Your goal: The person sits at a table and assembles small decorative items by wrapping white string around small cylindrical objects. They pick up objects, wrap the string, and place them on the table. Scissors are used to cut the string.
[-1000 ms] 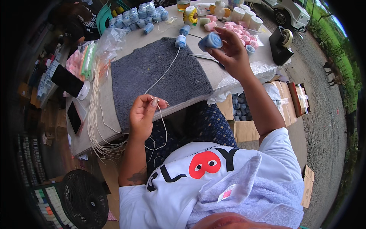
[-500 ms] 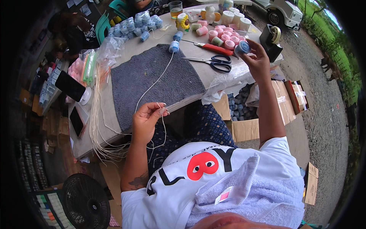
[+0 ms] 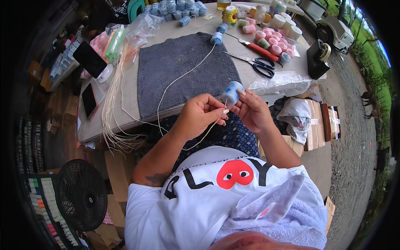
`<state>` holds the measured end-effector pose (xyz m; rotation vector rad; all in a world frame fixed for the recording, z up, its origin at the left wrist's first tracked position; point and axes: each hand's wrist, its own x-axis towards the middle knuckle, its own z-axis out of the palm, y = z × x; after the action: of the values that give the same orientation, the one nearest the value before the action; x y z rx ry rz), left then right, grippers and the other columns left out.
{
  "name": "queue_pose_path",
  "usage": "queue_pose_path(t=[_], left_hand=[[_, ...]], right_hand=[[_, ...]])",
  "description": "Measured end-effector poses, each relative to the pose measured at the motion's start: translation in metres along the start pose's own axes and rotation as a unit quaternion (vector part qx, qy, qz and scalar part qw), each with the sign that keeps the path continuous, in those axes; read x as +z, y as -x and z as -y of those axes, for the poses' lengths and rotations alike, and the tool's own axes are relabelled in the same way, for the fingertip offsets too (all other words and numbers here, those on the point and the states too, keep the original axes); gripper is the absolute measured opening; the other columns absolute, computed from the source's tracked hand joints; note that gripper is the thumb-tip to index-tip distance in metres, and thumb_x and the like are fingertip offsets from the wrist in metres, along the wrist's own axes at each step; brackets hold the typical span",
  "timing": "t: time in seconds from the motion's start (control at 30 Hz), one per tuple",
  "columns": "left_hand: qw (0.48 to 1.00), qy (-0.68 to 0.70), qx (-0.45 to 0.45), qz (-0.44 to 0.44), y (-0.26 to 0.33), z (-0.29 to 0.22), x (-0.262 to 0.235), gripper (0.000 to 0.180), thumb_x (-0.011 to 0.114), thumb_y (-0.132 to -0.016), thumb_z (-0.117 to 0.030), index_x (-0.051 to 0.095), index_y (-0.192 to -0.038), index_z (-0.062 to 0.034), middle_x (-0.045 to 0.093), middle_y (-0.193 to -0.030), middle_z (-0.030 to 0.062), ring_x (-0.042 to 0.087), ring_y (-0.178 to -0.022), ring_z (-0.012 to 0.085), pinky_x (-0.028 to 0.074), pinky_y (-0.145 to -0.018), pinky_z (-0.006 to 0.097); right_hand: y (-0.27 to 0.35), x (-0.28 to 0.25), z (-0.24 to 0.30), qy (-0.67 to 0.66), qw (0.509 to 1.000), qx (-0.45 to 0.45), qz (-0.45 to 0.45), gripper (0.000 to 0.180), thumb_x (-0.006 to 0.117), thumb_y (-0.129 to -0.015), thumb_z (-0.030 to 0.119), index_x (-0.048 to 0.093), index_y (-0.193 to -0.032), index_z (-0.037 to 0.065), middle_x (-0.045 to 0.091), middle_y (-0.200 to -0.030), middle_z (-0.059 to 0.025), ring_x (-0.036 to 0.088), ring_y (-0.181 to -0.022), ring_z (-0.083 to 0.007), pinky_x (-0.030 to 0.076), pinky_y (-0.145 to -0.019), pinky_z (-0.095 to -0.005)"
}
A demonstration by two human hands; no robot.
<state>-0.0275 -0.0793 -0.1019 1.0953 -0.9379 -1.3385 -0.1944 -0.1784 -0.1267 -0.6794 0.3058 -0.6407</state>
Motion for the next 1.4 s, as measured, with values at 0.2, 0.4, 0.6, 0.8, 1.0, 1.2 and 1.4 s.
queue_pose_path(t=[0.2, 0.4, 0.6, 0.8, 1.0, 1.2, 1.4], left_hand=[[1.0, -0.003, -0.017, 0.002, 0.006, -0.002, -0.001, 0.009, 0.061, -0.085, 0.0, 0.057, -0.091, 0.0035, 0.064, -0.081, 0.0125, 0.065, -0.07, 0.0143, 0.056, -0.065, 0.024], [1.0, -0.006, -0.02, 0.004, 0.007, -0.002, -0.004, 0.009, 0.061, -0.086, -0.001, 0.057, -0.092, 0.0041, 0.064, -0.081, 0.0119, 0.065, -0.071, 0.0142, 0.055, -0.066, 0.024], [1.0, -0.014, -0.025, 0.004, 0.009, -0.003, -0.009, 0.011, 0.061, -0.086, -0.002, 0.058, -0.093, 0.0054, 0.064, -0.082, 0.0113, 0.065, -0.073, 0.0125, 0.055, -0.066, 0.022], [1.0, -0.015, -0.018, 0.005, 0.007, -0.004, -0.008, 0.014, 0.061, -0.086, -0.001, 0.055, -0.096, 0.0053, 0.064, -0.085, 0.0126, 0.064, -0.072, 0.0137, 0.055, -0.067, 0.024], [0.993, -0.026, 0.117, -0.01, 0.003, 0.015, -0.008, 0.043, 0.065, -0.084, -0.003, 0.04, -0.118, 0.0013, 0.062, -0.097, 0.0165, 0.063, -0.088, 0.0175, 0.054, -0.076, 0.028], [0.929, -0.36, 0.085, 0.014, 0.028, 0.002, -0.013, 0.03, 0.062, -0.087, -0.013, 0.054, -0.113, -0.0004, 0.065, -0.099, 0.0133, 0.061, -0.095, 0.0184, 0.046, -0.091, 0.035], [0.919, -0.393, 0.007, 0.02, 0.022, -0.009, -0.009, 0.017, 0.058, -0.09, -0.017, 0.066, -0.093, -0.0015, 0.067, -0.087, 0.0093, 0.062, -0.09, 0.0188, 0.045, -0.083, 0.032]], right_hand=[[-0.001, 0.004, -0.003, 0.011, 1.0, -0.007, 0.008, 0.028, 0.055, -0.092, 0.016, 0.052, -0.114, 0.0, 0.063, -0.103, -0.0102, 0.063, -0.089, -0.0179, 0.05, -0.082, -0.0308], [0.0, 0.002, 0.0, 0.03, 0.999, -0.022, -0.007, 0.036, 0.057, -0.091, 0.011, 0.049, -0.123, -0.002, 0.06, -0.11, -0.011, 0.061, -0.097, -0.0195, 0.049, -0.087, -0.0328], [0.0, 0.006, 0.005, 0.084, 0.996, -0.023, 0.005, 0.045, 0.057, -0.09, 0.015, 0.044, -0.129, -0.002, 0.059, -0.108, -0.0093, 0.06, -0.097, -0.0173, 0.048, -0.086, -0.0312], [0.001, 0.008, 0.006, 0.108, 0.994, -0.019, 0.022, 0.047, 0.059, -0.088, 0.012, 0.044, -0.13, -0.002, 0.058, -0.111, -0.0093, 0.058, -0.1, -0.0168, 0.046, -0.089, -0.0313], [0.002, 0.013, 0.007, 0.143, 0.989, -0.035, 0.032, 0.049, 0.063, -0.085, 0.008, 0.045, -0.13, -0.001, 0.058, -0.113, -0.0074, 0.057, -0.102, -0.0146, 0.045, -0.09, -0.0297], [0.003, 0.011, 0.011, 0.153, 0.986, -0.063, 0.0, 0.051, 0.065, -0.084, 0.006, 0.046, -0.13, 0.0, 0.058, -0.114, -0.0063, 0.055, -0.104, -0.0136, 0.044, -0.091, -0.0288], [0.008, 0.018, 0.004, 0.182, 0.981, -0.038, 0.05, 0.053, 0.068, -0.082, 0.005, 0.046, -0.13, 0.0, 0.057, -0.117, -0.0068, 0.056, -0.106, -0.0149, 0.046, -0.092, -0.0294]])
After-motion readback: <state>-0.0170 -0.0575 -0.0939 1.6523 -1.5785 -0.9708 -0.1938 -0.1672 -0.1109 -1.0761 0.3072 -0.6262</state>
